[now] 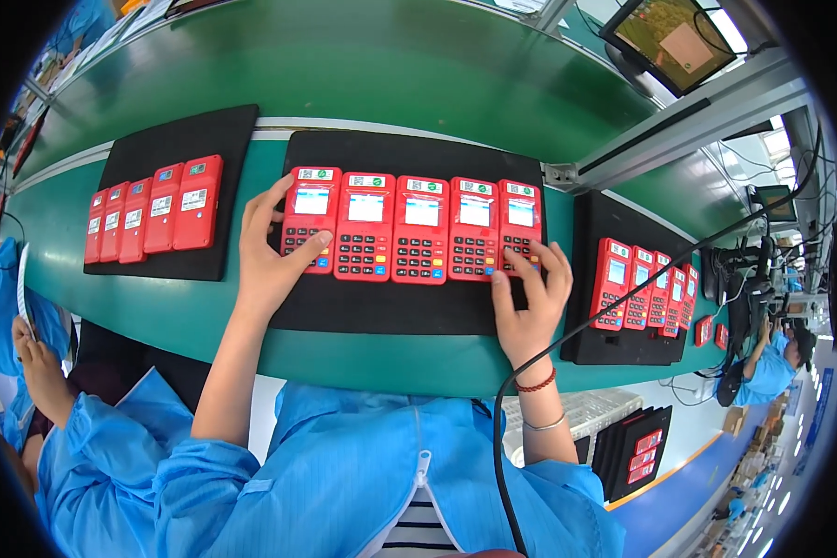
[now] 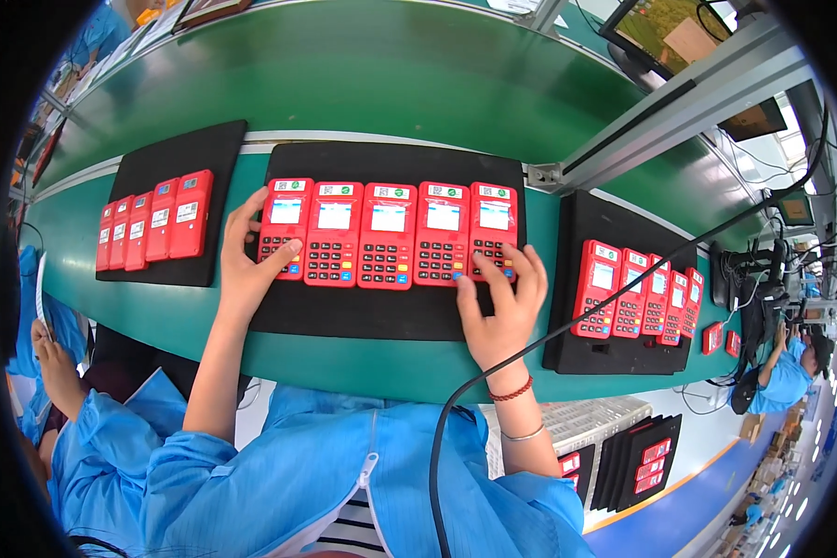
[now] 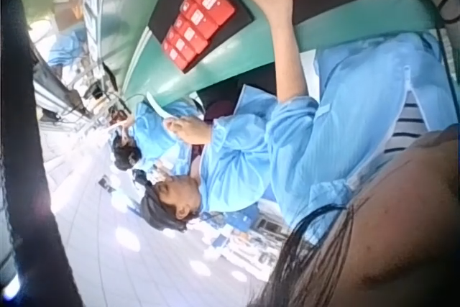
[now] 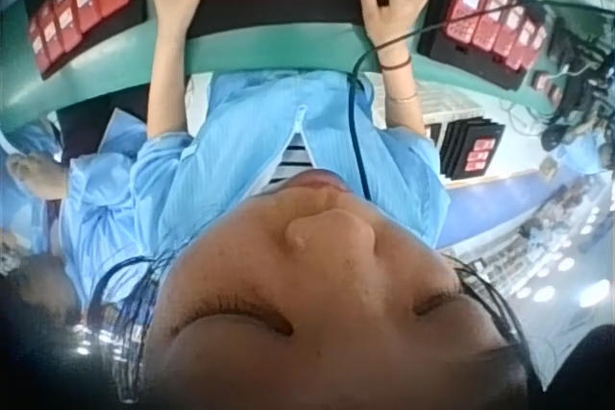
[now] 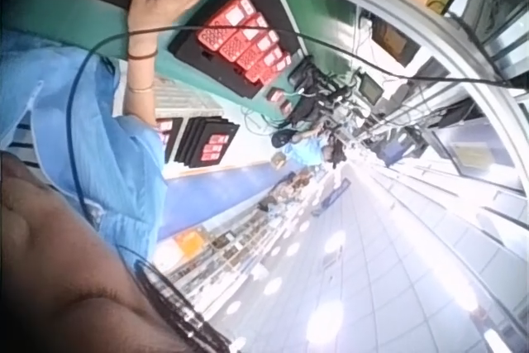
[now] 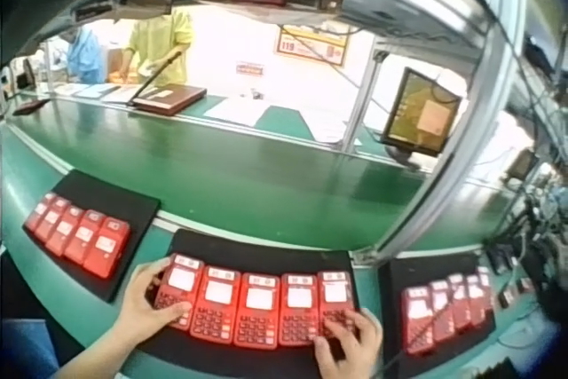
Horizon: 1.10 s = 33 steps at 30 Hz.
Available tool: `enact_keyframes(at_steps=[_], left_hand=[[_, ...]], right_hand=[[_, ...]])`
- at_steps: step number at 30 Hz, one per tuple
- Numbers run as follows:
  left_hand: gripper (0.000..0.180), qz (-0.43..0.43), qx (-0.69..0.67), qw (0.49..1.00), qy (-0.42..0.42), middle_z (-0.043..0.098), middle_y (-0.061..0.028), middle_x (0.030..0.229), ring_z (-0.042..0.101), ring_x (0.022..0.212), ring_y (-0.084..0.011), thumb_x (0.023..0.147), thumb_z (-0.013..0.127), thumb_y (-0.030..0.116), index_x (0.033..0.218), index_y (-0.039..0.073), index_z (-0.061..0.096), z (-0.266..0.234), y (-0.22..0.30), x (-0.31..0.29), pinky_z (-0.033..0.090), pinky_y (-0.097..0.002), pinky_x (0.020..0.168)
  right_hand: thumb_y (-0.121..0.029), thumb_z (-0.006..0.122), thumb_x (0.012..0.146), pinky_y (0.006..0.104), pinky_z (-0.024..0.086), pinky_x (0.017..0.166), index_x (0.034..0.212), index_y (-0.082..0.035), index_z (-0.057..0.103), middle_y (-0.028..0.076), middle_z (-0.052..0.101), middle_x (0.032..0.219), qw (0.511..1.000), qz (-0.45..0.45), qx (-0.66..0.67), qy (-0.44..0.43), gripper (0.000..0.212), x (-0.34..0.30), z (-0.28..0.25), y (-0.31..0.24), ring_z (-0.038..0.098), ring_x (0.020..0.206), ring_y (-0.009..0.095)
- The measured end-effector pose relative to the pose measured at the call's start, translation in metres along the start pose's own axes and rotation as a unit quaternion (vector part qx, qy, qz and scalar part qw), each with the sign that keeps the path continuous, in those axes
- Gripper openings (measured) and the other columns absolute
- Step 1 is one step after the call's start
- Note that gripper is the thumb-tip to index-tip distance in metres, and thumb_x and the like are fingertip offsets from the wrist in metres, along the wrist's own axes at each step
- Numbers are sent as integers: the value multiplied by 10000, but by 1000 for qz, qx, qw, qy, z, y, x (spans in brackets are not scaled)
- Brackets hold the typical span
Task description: The person tests and configures handheld electronic devices by hand on an assembly line.
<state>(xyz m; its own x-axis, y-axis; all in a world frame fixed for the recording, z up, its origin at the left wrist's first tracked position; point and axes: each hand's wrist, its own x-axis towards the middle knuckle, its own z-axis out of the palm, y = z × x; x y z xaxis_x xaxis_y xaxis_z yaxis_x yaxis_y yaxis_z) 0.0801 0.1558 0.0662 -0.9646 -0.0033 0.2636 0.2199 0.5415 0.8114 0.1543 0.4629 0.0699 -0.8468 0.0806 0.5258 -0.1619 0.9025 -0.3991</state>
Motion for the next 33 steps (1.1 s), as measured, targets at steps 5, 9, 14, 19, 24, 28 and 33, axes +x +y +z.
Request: enact_keyframes(at_steps=[5,9,14,19,24,28,33], left_hand=[[704,-23,-2,1000,-8,507,-90,1243,532,1013,-168,721,825,193,1354,143,523,0,6,2,455,-321,893],[674,-23,-7,1000,2,509,-89,1239,529,1002,-169,717,829,194,1326,136,545,-1,5,0,460,-322,892],[652,-3,-20,1000,12,518,-90,1215,528,964,-165,746,814,221,1325,97,541,1,0,0,448,-317,872],[674,-5,-25,1000,12,519,-97,1213,528,968,-174,740,818,249,1334,102,536,1,-2,-1,448,-320,874],[685,-10,-15,1000,8,512,-108,1236,535,988,-186,715,828,218,1327,109,540,0,4,1,459,-343,891],[659,-18,-5,1000,-2,513,-103,1240,540,1000,-191,716,824,206,1308,110,553,-1,7,2,461,-343,889],[637,-8,-31,999,10,520,-93,1239,539,988,-184,730,816,204,1304,106,557,0,5,0,451,-336,883]], right_hand=[[-168,734,820,477,371,1040,1131,-87,688,147,546,1246,996,54,-55,44,325,-3,-3,17,439,1251,378],[-189,737,835,482,386,1026,1126,-88,694,146,565,1177,997,45,-56,14,311,0,-4,20,434,1251,380],[-197,734,843,492,384,1028,1168,-95,686,135,569,1128,997,32,-76,-6,344,-3,-8,23,429,1255,380],[-184,724,842,501,354,1055,1207,-87,650,157,538,1242,997,17,-76,1,385,-5,-6,19,391,1296,398],[-137,739,781,499,339,1066,1180,-108,663,158,499,1313,999,-42,-1,-24,408,-1,1,-11,376,1308,397],[-170,775,762,504,341,1069,1142,-140,686,147,493,1328,996,-74,21,-52,392,7,10,-33,357,1324,412],[-196,785,760,514,346,1067,1102,-151,709,138,507,1295,994,-85,32,-68,354,11,20,-41,354,1325,409]])
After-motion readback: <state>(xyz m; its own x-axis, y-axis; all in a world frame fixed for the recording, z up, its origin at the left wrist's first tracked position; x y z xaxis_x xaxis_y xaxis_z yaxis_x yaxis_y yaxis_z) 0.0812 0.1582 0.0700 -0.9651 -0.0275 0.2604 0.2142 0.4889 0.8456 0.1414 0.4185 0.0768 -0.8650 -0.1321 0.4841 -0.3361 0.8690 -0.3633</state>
